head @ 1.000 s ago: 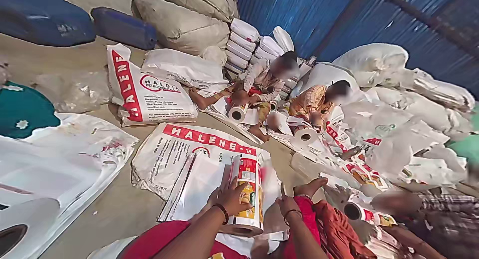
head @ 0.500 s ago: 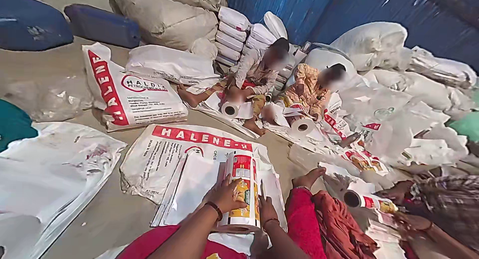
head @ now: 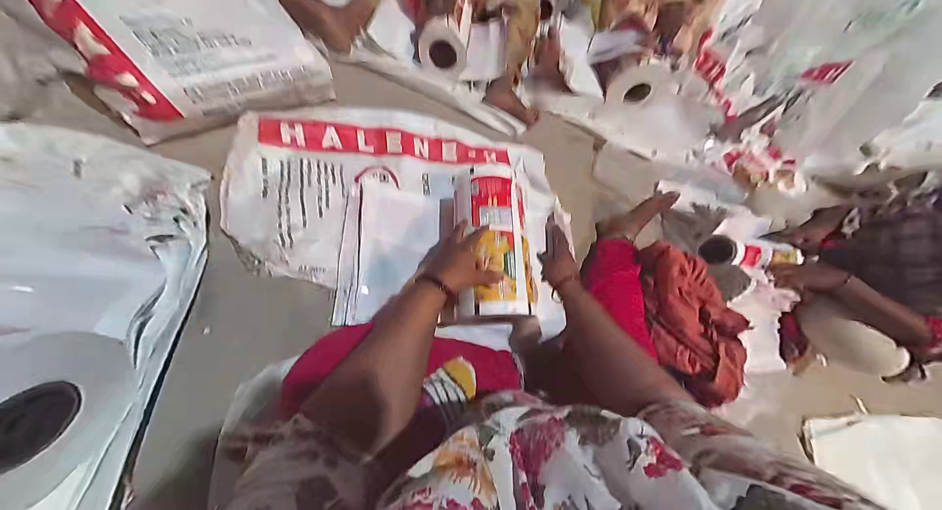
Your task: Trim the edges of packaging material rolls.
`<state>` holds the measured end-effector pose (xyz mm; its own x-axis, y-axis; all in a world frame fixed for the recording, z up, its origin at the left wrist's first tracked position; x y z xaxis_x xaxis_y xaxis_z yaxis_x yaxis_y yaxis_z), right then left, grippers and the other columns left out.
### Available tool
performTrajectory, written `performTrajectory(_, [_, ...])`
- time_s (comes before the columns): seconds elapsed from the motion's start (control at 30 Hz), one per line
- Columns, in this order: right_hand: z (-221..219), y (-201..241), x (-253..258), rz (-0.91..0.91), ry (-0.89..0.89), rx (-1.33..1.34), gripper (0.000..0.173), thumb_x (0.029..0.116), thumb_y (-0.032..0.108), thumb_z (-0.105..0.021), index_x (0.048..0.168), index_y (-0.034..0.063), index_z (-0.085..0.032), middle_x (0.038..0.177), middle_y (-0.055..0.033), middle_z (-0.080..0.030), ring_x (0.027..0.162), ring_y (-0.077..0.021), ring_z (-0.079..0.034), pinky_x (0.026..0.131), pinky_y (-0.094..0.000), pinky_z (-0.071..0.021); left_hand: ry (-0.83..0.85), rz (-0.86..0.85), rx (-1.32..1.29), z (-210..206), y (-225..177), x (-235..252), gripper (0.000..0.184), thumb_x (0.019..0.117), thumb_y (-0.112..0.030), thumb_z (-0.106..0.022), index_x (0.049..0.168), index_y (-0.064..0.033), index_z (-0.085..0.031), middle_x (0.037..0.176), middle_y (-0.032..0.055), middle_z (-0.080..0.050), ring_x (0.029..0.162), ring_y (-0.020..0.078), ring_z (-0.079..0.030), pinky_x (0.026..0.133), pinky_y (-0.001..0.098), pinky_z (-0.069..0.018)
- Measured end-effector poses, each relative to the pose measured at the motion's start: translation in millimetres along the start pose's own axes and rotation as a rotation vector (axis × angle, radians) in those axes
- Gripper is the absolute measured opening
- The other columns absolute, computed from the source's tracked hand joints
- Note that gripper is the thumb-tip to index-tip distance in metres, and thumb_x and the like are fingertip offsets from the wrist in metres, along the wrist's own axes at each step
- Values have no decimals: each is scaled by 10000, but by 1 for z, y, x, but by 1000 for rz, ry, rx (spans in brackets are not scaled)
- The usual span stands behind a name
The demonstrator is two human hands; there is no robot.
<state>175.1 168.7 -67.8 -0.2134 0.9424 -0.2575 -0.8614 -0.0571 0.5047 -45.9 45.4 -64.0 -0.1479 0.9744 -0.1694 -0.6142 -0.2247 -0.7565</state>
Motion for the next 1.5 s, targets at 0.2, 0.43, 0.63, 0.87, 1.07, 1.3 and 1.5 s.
performTrajectory(0.2, [39,70,-22,151,92,-7,569,1099,167,-424,1642,219,-259,1106,-164,-703,643,-253,-648,611,-449,-568,5,-25,2,6,-2,6,1055,741,-536,-893,1609,-258,-362,1707,189,-163,1386,485,-459,1050,676,-446])
performTrajectory(0.43, [41,111,-25,146,158,-347,524,1116,240,-399,1629,219,-300,1148,-196,-705,810,-370,-712,756,-582,-581,6,-46,-18,7,2,5,1016,757,-529,-885,1601,-269,-381,1704,186,-190,1407,481,-444,1070,685,-428])
performTrajectory(0.63, [42,134,-23,181,124,-563,587,1071,148,-461,1632,224,-307,1244,-249,-678,1089,-455,-679,922,-653,-518,26,-42,-8,9,-2,3,995,796,-527,-859,1610,-242,-361,1706,190,-178,1414,460,-449,1073,659,-439])
performTrajectory(0.87, [36,142,-36,148,68,-664,639,1042,119,-456,1641,227,-261,1203,-272,-677,1099,-470,-670,894,-660,-523,20,-54,-27,11,-1,-1,971,803,-516,-856,1601,-227,-383,1703,183,-203,1430,438,-445,1084,634,-449])
performTrajectory(1.07, [27,123,-58,89,120,-730,681,1040,145,-476,1659,227,-205,1291,-275,-629,1127,-451,-660,902,-629,-536,36,-43,-19,10,-2,1,965,805,-511,-856,1600,-238,-383,1704,182,-193,1406,449,-464,1064,644,-458])
performTrajectory(1.3, [34,104,-55,28,119,-736,744,1010,100,-484,1665,258,-168,1288,-276,-628,1108,-457,-664,877,-642,-537,28,-46,-10,9,1,1,984,796,-547,-848,1604,-247,-373,1710,175,-180,1413,453,-455,1064,651,-452])
performTrajectory(1.5, [17,93,-49,152,54,-471,602,1073,403,-504,1619,245,-307,1291,-250,-637,1104,-441,-666,907,-640,-531,-21,-56,-1,5,3,3,975,771,-550,-866,1583,-253,-416,1694,180,-231,1366,467,-499,1028,678,-467])
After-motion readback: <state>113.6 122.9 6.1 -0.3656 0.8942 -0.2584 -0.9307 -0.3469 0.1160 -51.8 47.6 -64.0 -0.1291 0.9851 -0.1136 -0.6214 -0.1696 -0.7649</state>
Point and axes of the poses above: each hand's wrist, its own x-axis towards the middle knuckle, its own z-axis out of the back of the hand, y = z × x, the point moved 3 cm from there along x, towards the middle knuckle
